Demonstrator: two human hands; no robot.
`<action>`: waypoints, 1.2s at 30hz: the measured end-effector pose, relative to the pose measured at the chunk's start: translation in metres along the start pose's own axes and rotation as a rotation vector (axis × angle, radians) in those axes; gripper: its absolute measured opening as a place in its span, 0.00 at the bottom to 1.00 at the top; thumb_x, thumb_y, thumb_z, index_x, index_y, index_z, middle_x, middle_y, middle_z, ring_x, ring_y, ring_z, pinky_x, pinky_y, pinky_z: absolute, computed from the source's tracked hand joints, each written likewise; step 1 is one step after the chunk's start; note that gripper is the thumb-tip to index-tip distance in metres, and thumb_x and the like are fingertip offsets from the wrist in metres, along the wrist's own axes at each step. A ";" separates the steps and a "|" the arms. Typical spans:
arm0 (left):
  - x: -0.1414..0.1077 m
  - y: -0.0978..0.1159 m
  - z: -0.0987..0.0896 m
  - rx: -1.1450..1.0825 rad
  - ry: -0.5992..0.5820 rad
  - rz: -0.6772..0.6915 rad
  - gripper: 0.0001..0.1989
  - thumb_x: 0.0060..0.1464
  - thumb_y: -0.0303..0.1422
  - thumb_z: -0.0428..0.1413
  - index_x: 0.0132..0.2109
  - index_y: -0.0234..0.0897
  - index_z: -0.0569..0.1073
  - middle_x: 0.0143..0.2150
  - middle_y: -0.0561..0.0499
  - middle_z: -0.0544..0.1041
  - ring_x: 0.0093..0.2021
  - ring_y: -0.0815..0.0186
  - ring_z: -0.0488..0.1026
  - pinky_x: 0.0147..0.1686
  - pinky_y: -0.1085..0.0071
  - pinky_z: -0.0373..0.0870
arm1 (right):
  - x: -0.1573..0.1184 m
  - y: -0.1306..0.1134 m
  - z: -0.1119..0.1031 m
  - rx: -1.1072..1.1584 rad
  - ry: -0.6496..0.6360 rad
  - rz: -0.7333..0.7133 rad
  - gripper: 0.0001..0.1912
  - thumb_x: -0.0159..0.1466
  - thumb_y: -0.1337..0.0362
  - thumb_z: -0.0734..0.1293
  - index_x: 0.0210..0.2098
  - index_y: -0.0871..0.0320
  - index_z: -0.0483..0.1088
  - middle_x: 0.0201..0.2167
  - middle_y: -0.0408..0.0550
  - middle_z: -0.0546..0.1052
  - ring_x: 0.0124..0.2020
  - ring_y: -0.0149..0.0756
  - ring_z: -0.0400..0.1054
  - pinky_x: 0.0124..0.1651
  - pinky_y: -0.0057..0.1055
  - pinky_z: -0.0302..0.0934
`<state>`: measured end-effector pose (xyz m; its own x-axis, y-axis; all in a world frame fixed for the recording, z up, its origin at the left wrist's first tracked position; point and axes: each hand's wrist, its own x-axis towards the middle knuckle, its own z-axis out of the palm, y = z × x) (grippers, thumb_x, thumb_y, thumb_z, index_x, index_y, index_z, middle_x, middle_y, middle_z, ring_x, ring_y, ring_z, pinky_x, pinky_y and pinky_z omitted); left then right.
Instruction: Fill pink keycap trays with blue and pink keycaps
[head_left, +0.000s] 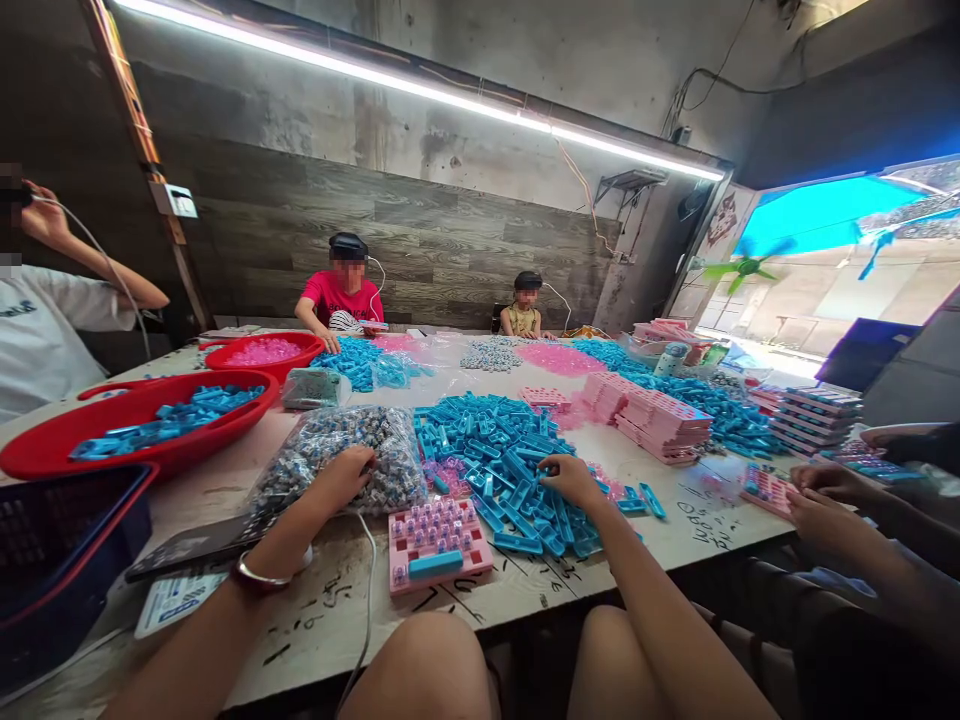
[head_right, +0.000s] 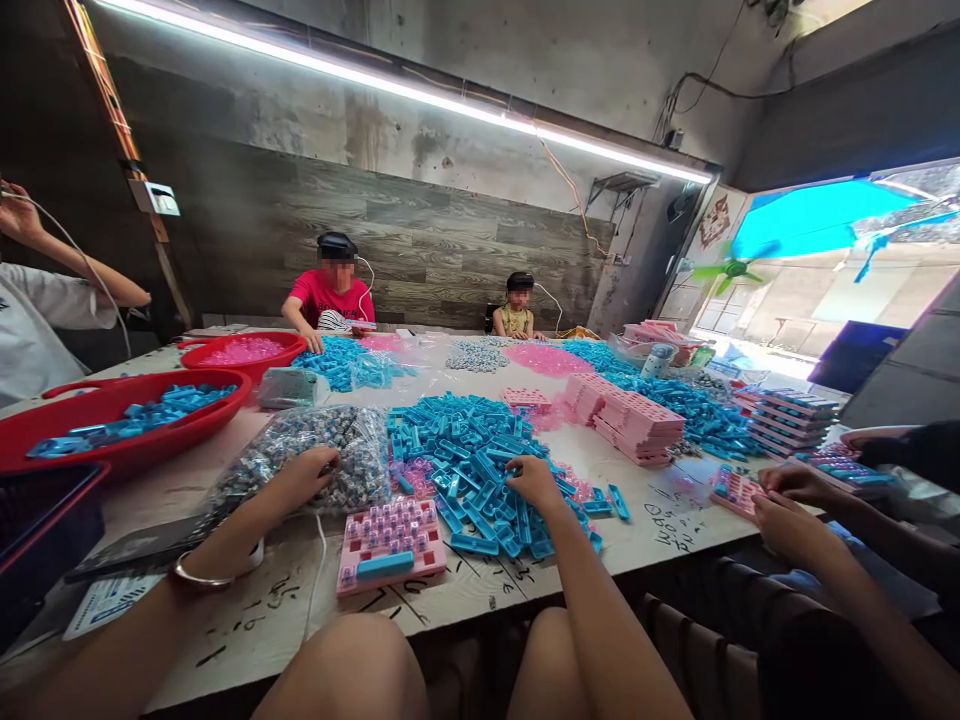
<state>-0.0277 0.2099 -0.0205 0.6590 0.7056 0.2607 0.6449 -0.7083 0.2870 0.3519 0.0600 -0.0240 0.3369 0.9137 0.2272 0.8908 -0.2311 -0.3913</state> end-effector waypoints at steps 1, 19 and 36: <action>0.000 0.000 -0.001 -0.004 0.003 0.001 0.06 0.46 0.22 0.49 0.31 0.37 0.65 0.34 0.47 0.70 0.39 0.60 0.68 0.41 0.66 0.64 | 0.000 0.000 0.000 0.001 -0.002 0.000 0.16 0.49 0.72 0.66 0.37 0.61 0.77 0.29 0.48 0.77 0.33 0.37 0.71 0.35 0.26 0.62; 0.003 0.004 -0.006 -0.022 0.242 -0.009 0.07 0.43 0.24 0.50 0.28 0.39 0.58 0.30 0.52 0.64 0.32 0.63 0.65 0.33 0.70 0.62 | -0.002 -0.001 -0.002 0.029 0.005 0.011 0.16 0.48 0.71 0.66 0.37 0.62 0.77 0.29 0.46 0.78 0.31 0.35 0.70 0.35 0.25 0.62; 0.008 0.089 -0.009 -0.438 0.347 0.441 0.09 0.55 0.30 0.51 0.34 0.36 0.75 0.38 0.47 0.73 0.38 0.66 0.71 0.39 0.71 0.67 | -0.002 -0.001 -0.001 0.042 0.008 0.017 0.15 0.48 0.73 0.67 0.36 0.60 0.77 0.31 0.46 0.78 0.33 0.35 0.71 0.38 0.26 0.63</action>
<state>0.0308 0.1527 0.0153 0.6146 0.3725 0.6954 0.0833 -0.9072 0.4123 0.3511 0.0578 -0.0229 0.3546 0.9070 0.2274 0.8712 -0.2322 -0.4326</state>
